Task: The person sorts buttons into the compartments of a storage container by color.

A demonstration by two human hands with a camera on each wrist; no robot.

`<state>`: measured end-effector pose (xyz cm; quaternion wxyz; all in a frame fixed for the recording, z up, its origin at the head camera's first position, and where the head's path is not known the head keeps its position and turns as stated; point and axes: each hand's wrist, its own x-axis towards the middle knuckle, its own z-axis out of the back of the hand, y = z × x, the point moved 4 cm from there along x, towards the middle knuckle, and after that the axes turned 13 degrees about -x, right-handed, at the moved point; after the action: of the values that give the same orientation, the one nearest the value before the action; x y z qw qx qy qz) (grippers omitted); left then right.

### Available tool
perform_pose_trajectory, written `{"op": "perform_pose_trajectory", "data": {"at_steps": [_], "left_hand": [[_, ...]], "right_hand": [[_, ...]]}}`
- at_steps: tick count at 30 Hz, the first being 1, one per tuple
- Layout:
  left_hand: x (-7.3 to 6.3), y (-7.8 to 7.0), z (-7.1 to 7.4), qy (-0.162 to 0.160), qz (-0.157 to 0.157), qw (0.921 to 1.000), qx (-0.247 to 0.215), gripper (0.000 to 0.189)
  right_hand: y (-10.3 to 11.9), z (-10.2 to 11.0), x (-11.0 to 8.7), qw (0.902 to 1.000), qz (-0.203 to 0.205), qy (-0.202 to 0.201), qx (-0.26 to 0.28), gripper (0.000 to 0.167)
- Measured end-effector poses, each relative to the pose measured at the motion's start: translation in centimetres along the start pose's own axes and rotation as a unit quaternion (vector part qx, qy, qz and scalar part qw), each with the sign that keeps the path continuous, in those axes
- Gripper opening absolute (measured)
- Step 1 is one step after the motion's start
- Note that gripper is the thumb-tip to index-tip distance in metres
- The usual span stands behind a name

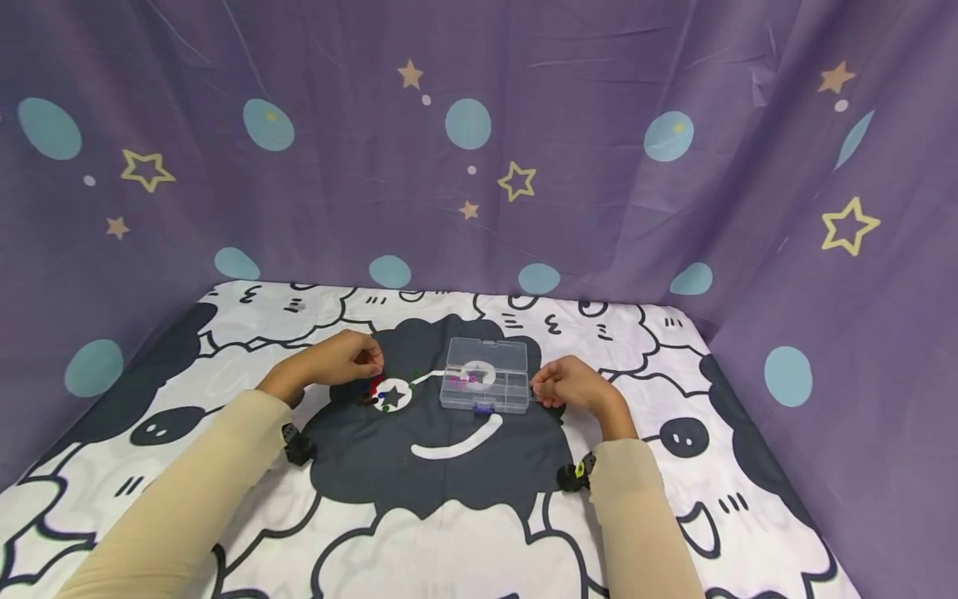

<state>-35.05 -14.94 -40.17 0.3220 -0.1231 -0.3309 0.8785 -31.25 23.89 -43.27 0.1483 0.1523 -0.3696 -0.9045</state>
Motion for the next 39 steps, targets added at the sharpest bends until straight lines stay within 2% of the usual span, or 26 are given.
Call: {"op": "perform_pose_trajectory", "data": {"at_steps": [7,16,26,39], "left_hand": [[-1.1,1.1,0.7,0.003,0.017,0.9998,-0.002,0.006],[-1.0,2.0,0.3,0.026,0.006,0.9996,0.010,0.005],[-0.6,1.6,0.3,0.031,-0.010,0.9993,0.017,0.004],[-0.6,1.6,0.2,0.030,-0.002,0.9993,0.020,0.009]], "right_hand": [[-0.1,0.0,0.0,1.0000,0.003,0.000,-0.001,0.017],[-0.3,-0.1,0.2,1.0000,-0.005,-0.004,-0.002,0.018],[-0.3,0.0,0.2,1.0000,0.002,-0.003,-0.004,0.018],[-0.4,0.1,0.2,1.0000,-0.004,-0.005,-0.006,0.017]]}}
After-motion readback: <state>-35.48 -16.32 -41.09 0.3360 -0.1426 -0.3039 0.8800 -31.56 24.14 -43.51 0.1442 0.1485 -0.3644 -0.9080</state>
